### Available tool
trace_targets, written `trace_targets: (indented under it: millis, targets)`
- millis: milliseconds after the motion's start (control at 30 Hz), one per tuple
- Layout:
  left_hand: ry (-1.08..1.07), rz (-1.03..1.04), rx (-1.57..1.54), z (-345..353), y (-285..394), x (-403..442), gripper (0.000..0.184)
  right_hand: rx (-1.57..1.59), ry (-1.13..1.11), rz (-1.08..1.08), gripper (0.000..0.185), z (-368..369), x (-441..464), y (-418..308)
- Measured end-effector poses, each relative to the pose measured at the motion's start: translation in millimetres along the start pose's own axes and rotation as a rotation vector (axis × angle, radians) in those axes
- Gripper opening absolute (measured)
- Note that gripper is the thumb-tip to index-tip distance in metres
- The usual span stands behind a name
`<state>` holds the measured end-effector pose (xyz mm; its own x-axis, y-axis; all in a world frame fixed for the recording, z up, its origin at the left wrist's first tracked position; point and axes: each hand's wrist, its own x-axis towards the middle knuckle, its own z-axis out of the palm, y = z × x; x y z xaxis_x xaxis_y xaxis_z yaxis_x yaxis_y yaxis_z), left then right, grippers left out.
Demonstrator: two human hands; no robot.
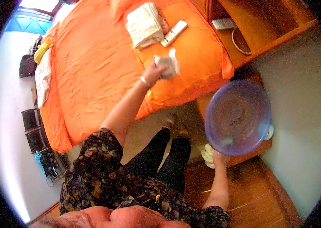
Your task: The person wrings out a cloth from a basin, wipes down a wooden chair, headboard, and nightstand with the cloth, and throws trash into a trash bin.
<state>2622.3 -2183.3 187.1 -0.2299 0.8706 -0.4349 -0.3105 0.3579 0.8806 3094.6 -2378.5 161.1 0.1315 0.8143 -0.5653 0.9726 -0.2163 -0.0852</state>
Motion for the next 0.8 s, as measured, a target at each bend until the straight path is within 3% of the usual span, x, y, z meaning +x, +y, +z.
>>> trace_targets:
  millis: [33, 133, 200, 333, 400, 467, 533, 600, 800]
  targets:
    - [-0.102, 0.005, -0.057, -7, -9, -24, 0.031, 0.008, -0.059, 0.036, 0.039, -3, 1, -6]
    - [-0.082, -0.116, 0.179, -24, 9, -139, 0.028, 0.003, -0.18, 0.087, 0.048, -41, -13, -32]
    - [-0.147, -0.174, 0.087, -69, -10, -211, 0.024, 0.014, -0.276, 0.138, 0.056, -44, -8, -31]
    - [0.27, -0.347, -0.017, -129, 10, -387, 0.025, -0.135, -0.318, 0.061, 0.071, -59, -43, -39]
    - [0.538, -0.391, -0.15, -162, 8, -467, 0.025, -0.284, -0.401, -0.044, 0.072, -15, -47, 10]
    - [0.668, -0.355, -0.189, -179, 10, -531, 0.025, -0.3, -0.856, -0.079, 0.072, 5, -52, 49]
    - [0.823, -0.279, -0.313, -181, 14, -582, 0.027, -0.685, -1.122, -0.011, 0.062, 36, -55, 72]
    - [0.938, -0.205, -0.429, -178, 14, -625, 0.029, -0.741, -1.128, -0.059, 0.061, 22, -62, 53]
    - [1.195, 0.026, -0.759, -179, -32, -705, 0.026, -0.481, -0.93, -0.409, 0.06, -39, -83, -74]
